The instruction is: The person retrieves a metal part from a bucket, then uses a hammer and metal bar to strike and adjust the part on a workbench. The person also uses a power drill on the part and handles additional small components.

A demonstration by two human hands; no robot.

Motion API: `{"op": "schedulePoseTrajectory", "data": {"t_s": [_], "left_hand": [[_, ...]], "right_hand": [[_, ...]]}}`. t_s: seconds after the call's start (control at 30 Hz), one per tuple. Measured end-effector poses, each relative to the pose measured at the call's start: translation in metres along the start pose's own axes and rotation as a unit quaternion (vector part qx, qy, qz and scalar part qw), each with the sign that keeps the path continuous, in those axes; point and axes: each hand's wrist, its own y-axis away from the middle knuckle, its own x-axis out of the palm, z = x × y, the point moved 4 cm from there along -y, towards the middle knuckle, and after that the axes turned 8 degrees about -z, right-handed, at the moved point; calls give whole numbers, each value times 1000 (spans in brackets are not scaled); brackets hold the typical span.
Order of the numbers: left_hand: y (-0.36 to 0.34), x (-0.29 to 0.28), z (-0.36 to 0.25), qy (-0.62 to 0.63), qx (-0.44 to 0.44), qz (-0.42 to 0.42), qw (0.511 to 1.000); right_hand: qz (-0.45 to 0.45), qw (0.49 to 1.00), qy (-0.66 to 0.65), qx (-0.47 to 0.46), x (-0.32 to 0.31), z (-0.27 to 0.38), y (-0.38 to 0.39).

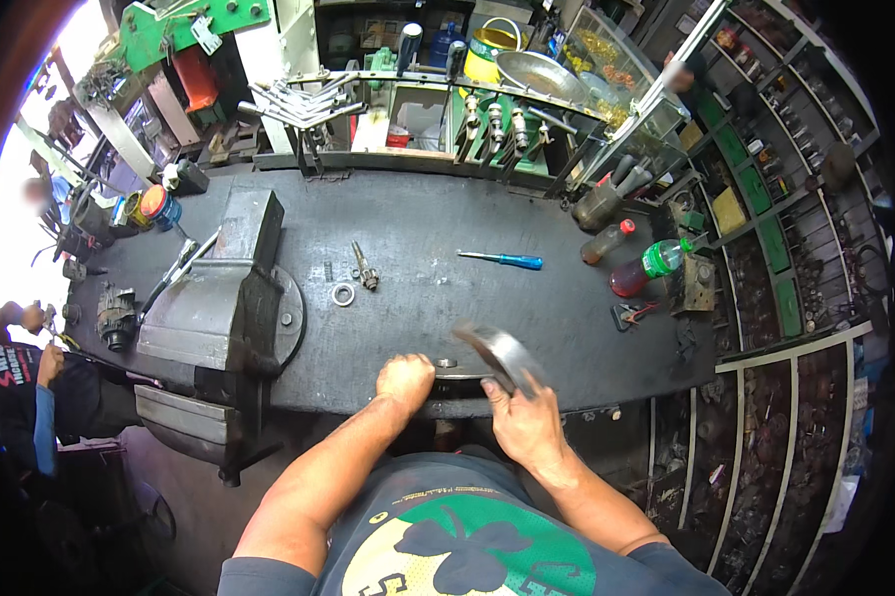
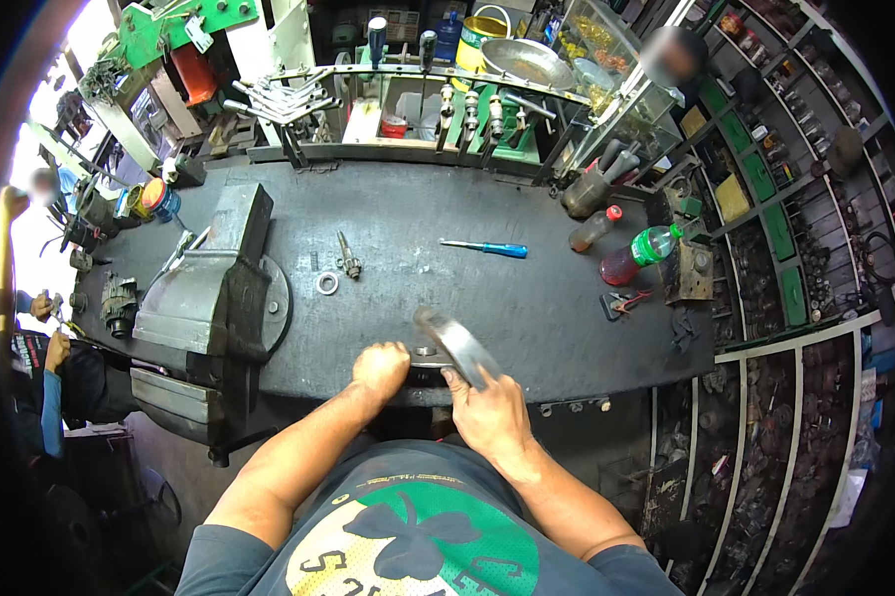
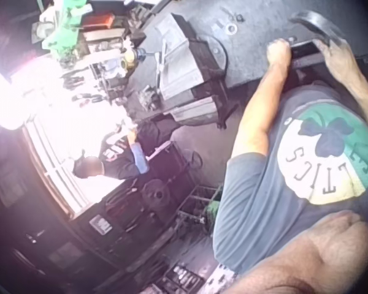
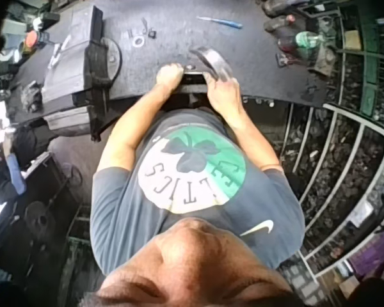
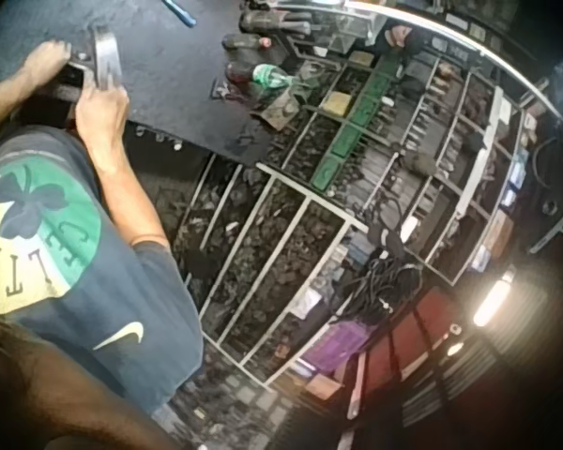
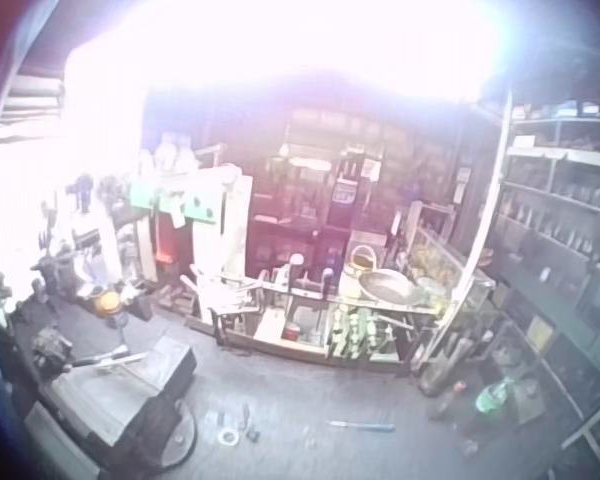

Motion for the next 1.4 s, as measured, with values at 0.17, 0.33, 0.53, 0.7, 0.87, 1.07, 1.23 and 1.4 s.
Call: {"op": "schedulePoseTrajectory", "data": {"t_s": [0.17,0.33,0.53,0.7,0.87,1.07,1.23,1.4], "left_hand": [[8,1,-6,-2,3,14,1000],[2,5,0,20,-4,17,1000],[0,-4,-6,11,4,-7,1000],[2,0,-5,-5,10,-22,1000],[0,2,-2,-13,-9,-13,1000],[2,-7,-6,1,0,-3,1000],[0,1,-4,3,-4,0,1000],[-2,-1,-3,-10,-4,-2,1000]], "right_hand": [[213,957,167,100,44,-50,23],[100,991,70,60,26,-26,9],[205,961,160,91,45,-49,28],[187,963,166,103,44,-51,27],[87,991,61,76,11,-10,0],[203,957,171,114,38,-50,20],[214,956,167,111,29,-34,10],[24,1000,-2,9,2,-7,6]]}}
